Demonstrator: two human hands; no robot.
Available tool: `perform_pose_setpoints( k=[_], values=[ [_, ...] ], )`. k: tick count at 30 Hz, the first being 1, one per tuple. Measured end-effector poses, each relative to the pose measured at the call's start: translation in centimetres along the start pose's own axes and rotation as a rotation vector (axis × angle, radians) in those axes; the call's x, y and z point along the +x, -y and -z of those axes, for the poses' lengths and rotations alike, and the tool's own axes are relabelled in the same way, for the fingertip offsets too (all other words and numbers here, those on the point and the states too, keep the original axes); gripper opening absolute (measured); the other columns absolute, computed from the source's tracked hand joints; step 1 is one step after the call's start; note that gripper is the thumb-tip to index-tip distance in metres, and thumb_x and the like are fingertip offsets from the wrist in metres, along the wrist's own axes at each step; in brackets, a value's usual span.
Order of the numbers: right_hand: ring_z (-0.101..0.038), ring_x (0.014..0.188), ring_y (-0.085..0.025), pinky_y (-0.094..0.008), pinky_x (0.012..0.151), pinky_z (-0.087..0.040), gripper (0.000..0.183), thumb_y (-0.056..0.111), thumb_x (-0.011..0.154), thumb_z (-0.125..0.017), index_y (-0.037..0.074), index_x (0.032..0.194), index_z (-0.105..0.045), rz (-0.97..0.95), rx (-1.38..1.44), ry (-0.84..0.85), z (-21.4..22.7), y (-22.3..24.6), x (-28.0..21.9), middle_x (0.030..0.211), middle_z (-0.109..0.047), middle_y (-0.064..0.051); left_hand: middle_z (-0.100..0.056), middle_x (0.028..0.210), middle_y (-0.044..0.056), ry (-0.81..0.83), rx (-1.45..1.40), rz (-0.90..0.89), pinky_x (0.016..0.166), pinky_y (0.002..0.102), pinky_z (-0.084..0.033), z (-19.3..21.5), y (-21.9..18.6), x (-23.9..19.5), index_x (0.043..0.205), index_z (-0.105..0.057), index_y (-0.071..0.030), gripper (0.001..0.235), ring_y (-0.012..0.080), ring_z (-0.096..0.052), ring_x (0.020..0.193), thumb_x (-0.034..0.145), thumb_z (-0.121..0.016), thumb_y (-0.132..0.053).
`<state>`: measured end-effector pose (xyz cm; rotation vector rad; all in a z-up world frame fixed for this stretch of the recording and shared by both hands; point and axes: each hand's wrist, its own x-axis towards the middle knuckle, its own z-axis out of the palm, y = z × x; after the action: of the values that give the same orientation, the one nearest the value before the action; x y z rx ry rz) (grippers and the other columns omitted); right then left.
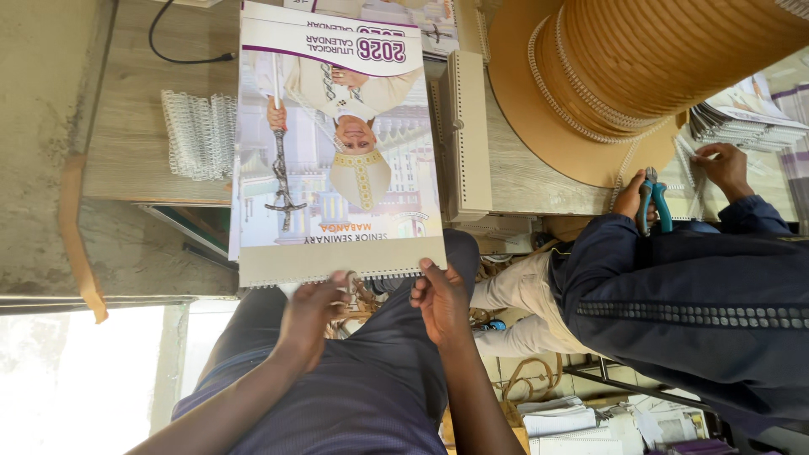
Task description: The person assembles calendars by inserting a plastic spiral coil through pre-punched holes in the paper sheets and then crimping the ends of the coil.
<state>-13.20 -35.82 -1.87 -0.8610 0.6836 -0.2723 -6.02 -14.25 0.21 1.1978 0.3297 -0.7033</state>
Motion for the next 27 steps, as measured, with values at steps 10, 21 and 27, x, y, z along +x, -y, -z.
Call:
perform_pose_setpoints(
  k=[10,21,27],
  values=[
    [-0.079,0.081,-0.044,-0.058,0.091,-0.067,0.014,0.009,0.101,-0.07,0.005,0.09,-0.062,-0.036,0.163,-0.019,-3.5,-2.0,-3.3,0.071,-0.058,-0.008,-0.071,0.082,0.026,-0.196,-0.138,0.086,0.081,0.04,-0.061,3.7,-3.1,-3.0,0.119,-0.075,0.018,0.041,0.0313,-0.069,0.077,0.095,-0.077,-0.015],
    [-0.057,0.071,-0.019,-0.074,0.086,-0.066,0.029,0.006,0.1,-0.068,0.011,0.092,-0.041,-0.032,0.197,-0.182,-6.6,-4.2,-5.4,0.086,-0.059,-0.008,-0.083,0.094,0.01,0.637,0.384,0.362,0.084,0.03,-0.06,5.8,-6.8,-4.9,0.086,-0.074,-0.009,0.013,0.0173,-0.076,0.087,0.089,-0.07,-0.021],
    [-0.058,0.065,-0.016,-0.067,0.076,-0.071,0.031,0.011,0.096,-0.072,0.008,0.071,-0.054,0.054,0.124,-0.133,-7.0,-3.9,-6.1,0.069,-0.054,-0.007,-0.085,0.094,-0.012,0.517,0.901,-0.17,0.085,0.022,-0.053,2.6,-16.9,-1.7,0.097,-0.085,-0.022,0.017,0.0037,-0.076,0.087,0.102,-0.069,-0.022]
  ],
)
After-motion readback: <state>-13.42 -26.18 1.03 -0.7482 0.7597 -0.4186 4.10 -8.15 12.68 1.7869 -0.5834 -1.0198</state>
